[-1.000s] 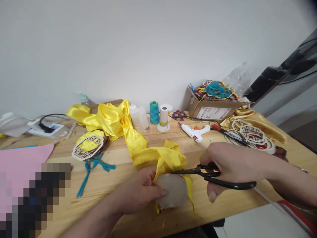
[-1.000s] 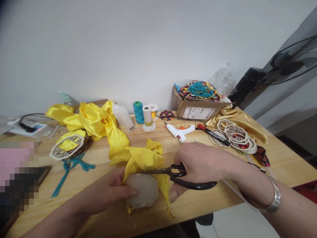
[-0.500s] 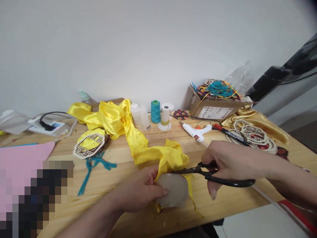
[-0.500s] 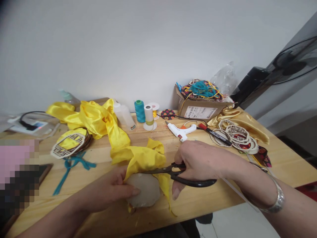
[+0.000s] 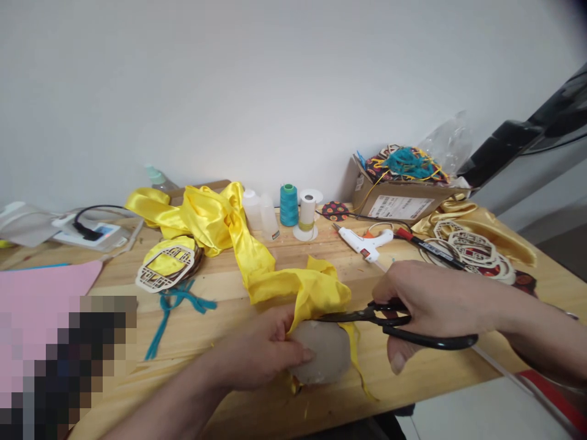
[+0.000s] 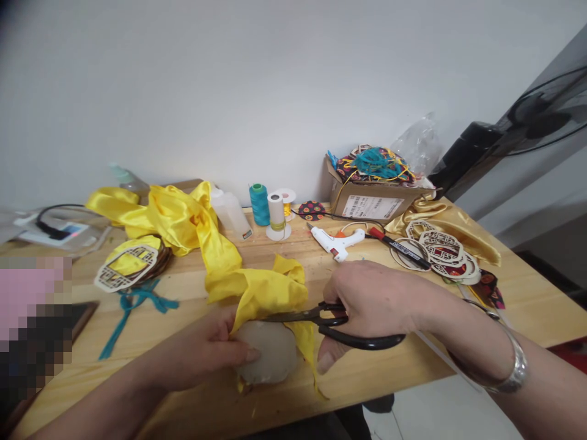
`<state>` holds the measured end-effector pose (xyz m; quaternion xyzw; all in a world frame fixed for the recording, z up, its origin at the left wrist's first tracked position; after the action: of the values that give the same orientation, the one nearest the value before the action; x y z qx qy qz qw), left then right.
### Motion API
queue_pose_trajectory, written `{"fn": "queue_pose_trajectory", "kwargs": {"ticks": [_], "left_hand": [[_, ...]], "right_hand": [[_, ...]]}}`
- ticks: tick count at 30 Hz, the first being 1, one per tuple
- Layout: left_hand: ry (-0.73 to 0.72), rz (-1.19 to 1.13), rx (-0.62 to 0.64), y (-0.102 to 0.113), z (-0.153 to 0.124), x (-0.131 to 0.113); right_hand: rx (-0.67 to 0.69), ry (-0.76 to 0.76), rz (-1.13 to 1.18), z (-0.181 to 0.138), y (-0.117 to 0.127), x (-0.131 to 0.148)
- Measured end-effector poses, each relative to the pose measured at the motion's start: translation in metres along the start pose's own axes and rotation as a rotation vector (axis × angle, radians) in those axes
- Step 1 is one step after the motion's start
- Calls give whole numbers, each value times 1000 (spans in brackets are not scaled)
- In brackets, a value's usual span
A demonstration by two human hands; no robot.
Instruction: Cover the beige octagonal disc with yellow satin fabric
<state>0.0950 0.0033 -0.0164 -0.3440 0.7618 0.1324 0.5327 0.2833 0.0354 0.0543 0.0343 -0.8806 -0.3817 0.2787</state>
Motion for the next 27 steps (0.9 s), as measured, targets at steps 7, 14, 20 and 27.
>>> {"fn": "queue_pose_trajectory", "kwargs": {"ticks": [7,14,20,27], "left_hand": [[-23,-19,32,-3,1,-2],[-35,-11,39,-5,3,-4],[-37,9,34,-7,3,-8],[-48,27,23,-5,2,-6]], "right_hand": [[-25,21,-5,3,-2,7],[-47,35,23,3,-3,12],[-67,39,1,2,-2,11],[-30,3,64,3,-2,9]]}}
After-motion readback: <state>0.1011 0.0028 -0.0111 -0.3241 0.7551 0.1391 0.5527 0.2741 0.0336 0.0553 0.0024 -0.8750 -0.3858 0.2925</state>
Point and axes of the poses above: each hand's wrist, its own z-axis towards the middle knuckle, its own y-axis out of the back of the hand, x = y × z, the point moved 5 cm from there along z, towards the middle knuckle, and after that the axes turned 5 degrees about z, right-handed, at the moved point
